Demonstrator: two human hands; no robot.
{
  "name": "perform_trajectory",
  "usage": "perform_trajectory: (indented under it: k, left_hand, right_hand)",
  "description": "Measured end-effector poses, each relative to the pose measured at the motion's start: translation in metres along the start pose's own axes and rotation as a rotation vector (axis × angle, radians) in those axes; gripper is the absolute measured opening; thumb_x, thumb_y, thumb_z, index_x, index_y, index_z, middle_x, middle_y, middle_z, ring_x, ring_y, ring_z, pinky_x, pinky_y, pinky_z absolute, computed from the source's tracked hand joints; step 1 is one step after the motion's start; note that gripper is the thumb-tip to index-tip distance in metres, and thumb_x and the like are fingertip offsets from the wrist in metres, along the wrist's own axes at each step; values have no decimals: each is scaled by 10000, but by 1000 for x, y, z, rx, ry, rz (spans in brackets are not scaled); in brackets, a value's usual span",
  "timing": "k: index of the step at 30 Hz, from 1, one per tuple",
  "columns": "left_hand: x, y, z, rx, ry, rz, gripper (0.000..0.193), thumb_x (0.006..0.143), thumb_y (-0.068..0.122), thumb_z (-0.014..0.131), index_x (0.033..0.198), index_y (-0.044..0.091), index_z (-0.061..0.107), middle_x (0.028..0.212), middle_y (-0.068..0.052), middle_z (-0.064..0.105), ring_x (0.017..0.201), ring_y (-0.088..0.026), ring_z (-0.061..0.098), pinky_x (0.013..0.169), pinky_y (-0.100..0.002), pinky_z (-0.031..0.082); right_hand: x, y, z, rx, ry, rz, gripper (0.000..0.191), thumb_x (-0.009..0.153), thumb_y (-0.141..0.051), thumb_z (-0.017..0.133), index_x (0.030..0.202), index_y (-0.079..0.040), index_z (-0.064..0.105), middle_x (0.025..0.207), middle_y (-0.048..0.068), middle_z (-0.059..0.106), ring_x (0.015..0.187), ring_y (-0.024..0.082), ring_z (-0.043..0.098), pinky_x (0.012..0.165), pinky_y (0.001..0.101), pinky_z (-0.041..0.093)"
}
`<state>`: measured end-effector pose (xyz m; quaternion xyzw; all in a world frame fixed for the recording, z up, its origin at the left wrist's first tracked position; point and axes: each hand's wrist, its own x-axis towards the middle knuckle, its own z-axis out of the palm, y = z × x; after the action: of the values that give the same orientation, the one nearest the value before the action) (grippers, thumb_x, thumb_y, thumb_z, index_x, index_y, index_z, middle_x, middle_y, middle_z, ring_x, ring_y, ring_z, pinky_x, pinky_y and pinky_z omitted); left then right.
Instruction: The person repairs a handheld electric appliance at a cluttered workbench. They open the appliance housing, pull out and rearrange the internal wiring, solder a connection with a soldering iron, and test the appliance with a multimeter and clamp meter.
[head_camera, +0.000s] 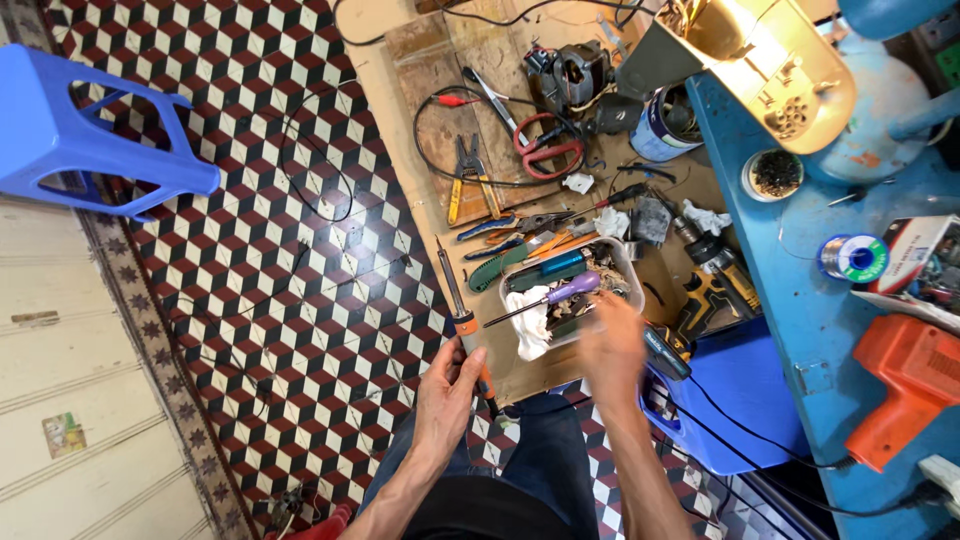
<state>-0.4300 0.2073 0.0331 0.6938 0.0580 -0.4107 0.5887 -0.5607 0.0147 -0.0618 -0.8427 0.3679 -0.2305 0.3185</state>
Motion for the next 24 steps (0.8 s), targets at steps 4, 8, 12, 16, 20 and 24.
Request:
perform_trajectory:
  k: [4, 8, 12, 16, 20, 24]
  left_hand:
    - [9, 13, 3, 47, -16, 5, 458, 981, 303, 609, 1356, 42, 580, 1069, -64, 706, 943, -98, 681, 784, -261, 584]
    - [10, 21, 5, -19, -35, 19, 439, 975, 311, 619, 1306, 23, 592, 1032, -55, 691, 904, -103, 678, 728, -278, 592]
    - [7, 22, 2, -62, -50, 53, 406, 986, 307, 627, 1251, 0, 612, 986, -48, 689, 842, -106, 656, 688, -282, 559]
    - [10, 24, -6, -67, -47, 32, 387, 989, 298, 624, 1239, 4, 615, 960, -45, 681, 808, -97, 642, 673, -272, 553]
    - [16, 27, -13, -100, -42, 51, 394, 978, 286, 624, 1239, -9, 614, 965, -43, 680, 816, -100, 665, 683, -279, 598]
    - [20, 32, -21, -97, -42, 59, 399, 986, 282, 615, 1259, -9, 609, 966, -67, 695, 806, -107, 674, 683, -267, 586]
  right_hand:
    - [46, -17, 32, -396, -402, -353, 421, 789, -14, 660, 1207, -40, 696, 1181, 200, 643, 1054, 322, 627, 857, 427, 516]
    - [65, -12, 8, -433, -446, -383, 246, 847, -83, 691, 1092, -90, 706, 979, 105, 637, 958, 276, 620, 811, 420, 511]
    - [50, -19, -39, -379, -270, -318, 236, 787, -180, 719, 1005, -92, 715, 875, 67, 656, 900, 293, 634, 776, 464, 513]
    - [20, -34, -31, 37, -390, 321, 304, 930, -215, 648, 1185, -51, 654, 859, 157, 670, 761, 298, 672, 704, 440, 558]
    - [1, -34, 26, 17, -444, 530, 507, 875, -269, 718, 1338, -86, 620, 860, 210, 733, 764, 317, 706, 696, 441, 556]
    - [1, -15, 47, -105, -549, 478, 341, 916, -321, 713, 1151, -79, 764, 852, 223, 771, 793, 311, 750, 746, 421, 565]
